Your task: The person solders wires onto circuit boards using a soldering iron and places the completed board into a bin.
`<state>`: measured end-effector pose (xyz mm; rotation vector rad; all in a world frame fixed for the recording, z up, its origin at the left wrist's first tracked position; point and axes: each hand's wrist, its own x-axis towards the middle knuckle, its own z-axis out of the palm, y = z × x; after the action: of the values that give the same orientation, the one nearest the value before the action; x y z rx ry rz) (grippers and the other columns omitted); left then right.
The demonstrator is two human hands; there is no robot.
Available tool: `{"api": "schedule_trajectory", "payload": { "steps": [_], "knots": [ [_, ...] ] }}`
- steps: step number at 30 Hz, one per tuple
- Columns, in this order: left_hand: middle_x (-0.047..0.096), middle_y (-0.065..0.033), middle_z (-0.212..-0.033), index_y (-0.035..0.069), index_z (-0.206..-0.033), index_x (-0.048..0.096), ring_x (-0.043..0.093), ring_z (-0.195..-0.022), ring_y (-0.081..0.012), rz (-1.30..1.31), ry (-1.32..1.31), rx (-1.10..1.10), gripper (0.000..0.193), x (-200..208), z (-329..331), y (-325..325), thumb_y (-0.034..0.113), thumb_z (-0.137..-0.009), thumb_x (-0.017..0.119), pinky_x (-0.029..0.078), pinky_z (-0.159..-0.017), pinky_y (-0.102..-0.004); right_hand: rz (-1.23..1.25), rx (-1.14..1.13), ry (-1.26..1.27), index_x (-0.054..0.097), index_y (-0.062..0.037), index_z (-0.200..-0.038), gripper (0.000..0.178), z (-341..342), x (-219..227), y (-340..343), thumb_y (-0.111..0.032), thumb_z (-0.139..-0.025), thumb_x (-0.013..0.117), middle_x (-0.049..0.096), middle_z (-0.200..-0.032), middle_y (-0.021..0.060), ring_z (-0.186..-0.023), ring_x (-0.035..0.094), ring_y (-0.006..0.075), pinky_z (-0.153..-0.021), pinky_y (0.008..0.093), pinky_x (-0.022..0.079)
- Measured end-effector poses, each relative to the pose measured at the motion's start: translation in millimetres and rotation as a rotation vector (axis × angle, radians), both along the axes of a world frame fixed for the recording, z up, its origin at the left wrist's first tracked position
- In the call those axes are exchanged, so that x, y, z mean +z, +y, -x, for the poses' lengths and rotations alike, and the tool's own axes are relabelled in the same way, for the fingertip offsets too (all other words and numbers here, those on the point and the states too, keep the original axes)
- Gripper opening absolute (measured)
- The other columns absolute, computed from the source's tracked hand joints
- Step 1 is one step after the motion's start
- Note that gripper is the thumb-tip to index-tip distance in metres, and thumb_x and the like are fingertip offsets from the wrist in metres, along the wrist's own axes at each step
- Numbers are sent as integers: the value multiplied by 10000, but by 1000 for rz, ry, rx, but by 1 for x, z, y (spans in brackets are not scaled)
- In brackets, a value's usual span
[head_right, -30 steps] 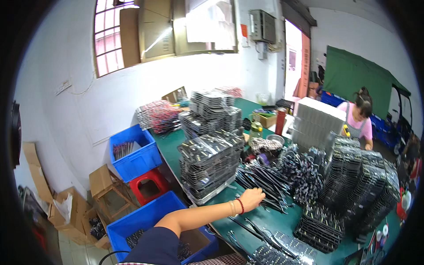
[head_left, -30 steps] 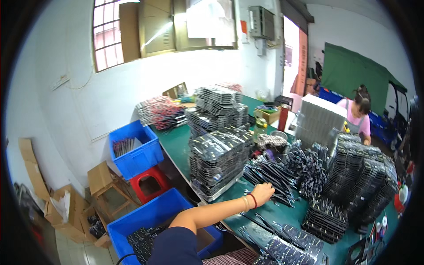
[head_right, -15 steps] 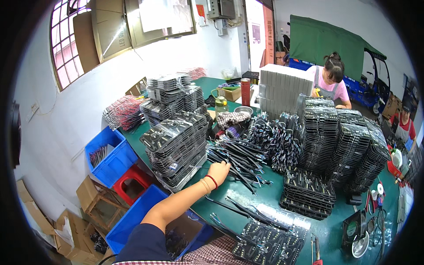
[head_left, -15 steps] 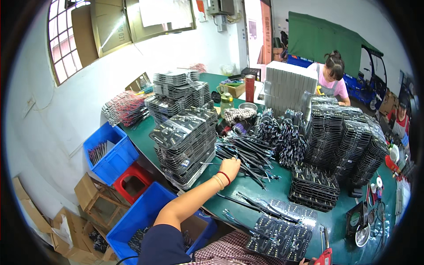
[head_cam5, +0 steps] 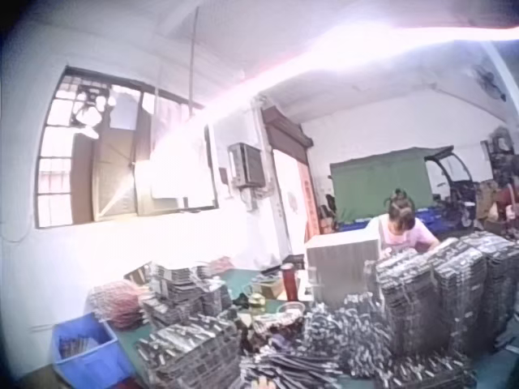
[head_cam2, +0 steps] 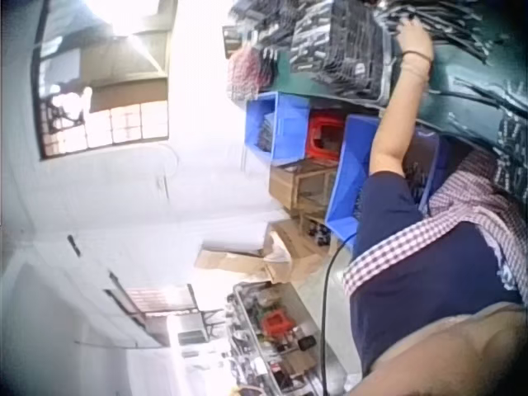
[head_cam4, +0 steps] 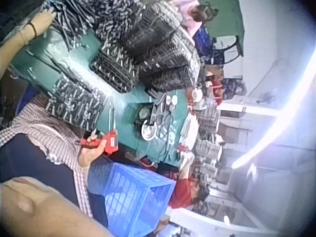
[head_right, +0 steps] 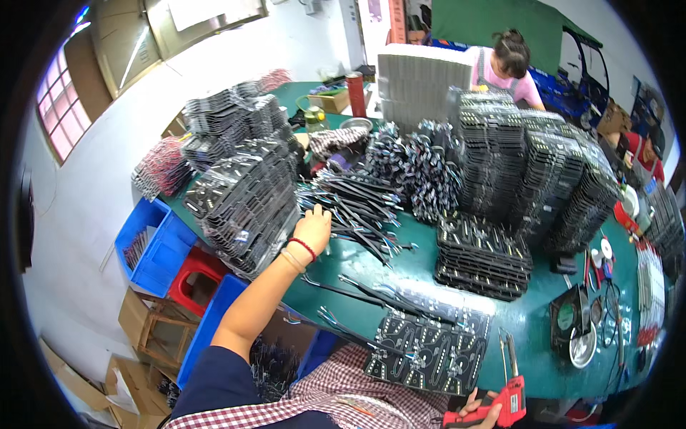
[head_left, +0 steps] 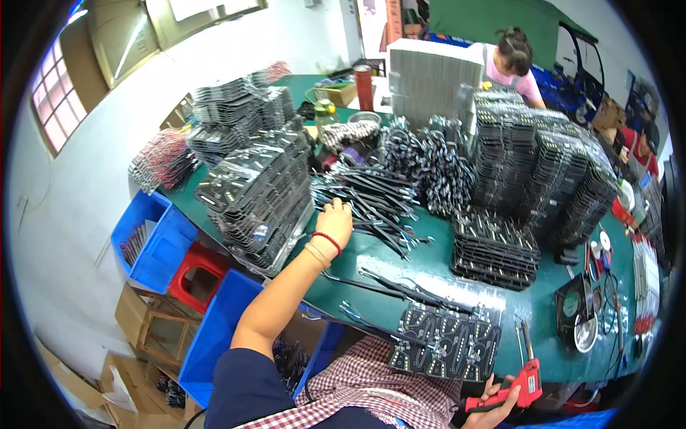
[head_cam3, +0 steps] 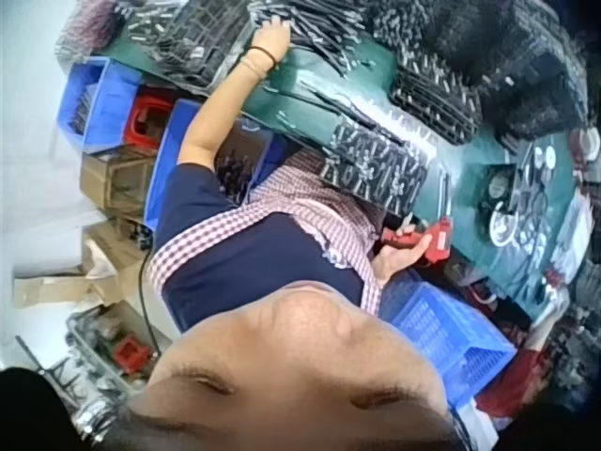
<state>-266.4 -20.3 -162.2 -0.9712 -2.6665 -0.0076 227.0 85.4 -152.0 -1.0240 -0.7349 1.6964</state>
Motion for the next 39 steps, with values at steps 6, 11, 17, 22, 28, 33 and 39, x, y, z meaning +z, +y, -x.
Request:
{"api": "schedule_trajectory", "payload": {
  "steps": [6,11,17,22,28,33,39],
  "knots": [
    [541,-103,-1162,106,-1135,547,666,-823,-308,-12,-207,-713,408,4,-60,37,80,-755,694,561,-654,-401,-50,-108,63,500,-28,-1132,379,9,-12,9,-382,-999,473,496,-590,25,-439,412,96,-972,314,466],
    [563,-119,-975,126,-1088,563,661,-727,-299,37,-117,-617,346,-8,-20,51,251,-797,701,547,-607,-415,-91,-97,29,498,-36,-1128,379,7,-13,7,-393,-1009,450,501,-584,30,-443,412,100,-998,318,442],
    [513,-101,-1004,101,-997,533,649,-785,-296,-138,-43,-470,361,1,12,43,237,-751,759,547,-632,-402,-99,-79,79,491,-36,-1128,382,8,-16,6,-395,-1005,447,504,-578,36,-439,417,104,-1029,343,424],
    [529,-65,-921,139,-1021,589,623,-738,-272,-226,-37,-562,265,43,-60,37,258,-814,704,525,-600,-375,-120,-43,45,498,-37,-1112,368,8,-13,6,-385,-1003,450,506,-578,39,-440,431,108,-1036,346,427],
    [554,-36,-844,128,-991,654,601,-763,-202,-192,-432,-1010,261,46,-229,14,55,-744,612,514,-608,-331,-45,-61,12,496,-3,-1082,365,11,-9,3,-356,-1006,449,504,-576,63,-424,432,132,-1008,326,459],
    [545,-15,-884,174,-1142,649,571,-766,-175,-208,-464,-1018,388,12,-274,36,104,-761,637,486,-610,-301,-146,19,58,501,9,-1120,411,3,-12,5,-372,-970,527,556,-659,94,-480,512,144,-871,341,541],
    [555,-60,-890,110,-1053,693,580,-763,-211,-395,-408,-1015,373,-1,-279,48,1,-702,624,488,-631,-317,-89,78,80,486,11,-1105,380,-5,-15,5,-348,-981,503,536,-606,89,-472,514,155,-1120,420,358]
  ]
}}
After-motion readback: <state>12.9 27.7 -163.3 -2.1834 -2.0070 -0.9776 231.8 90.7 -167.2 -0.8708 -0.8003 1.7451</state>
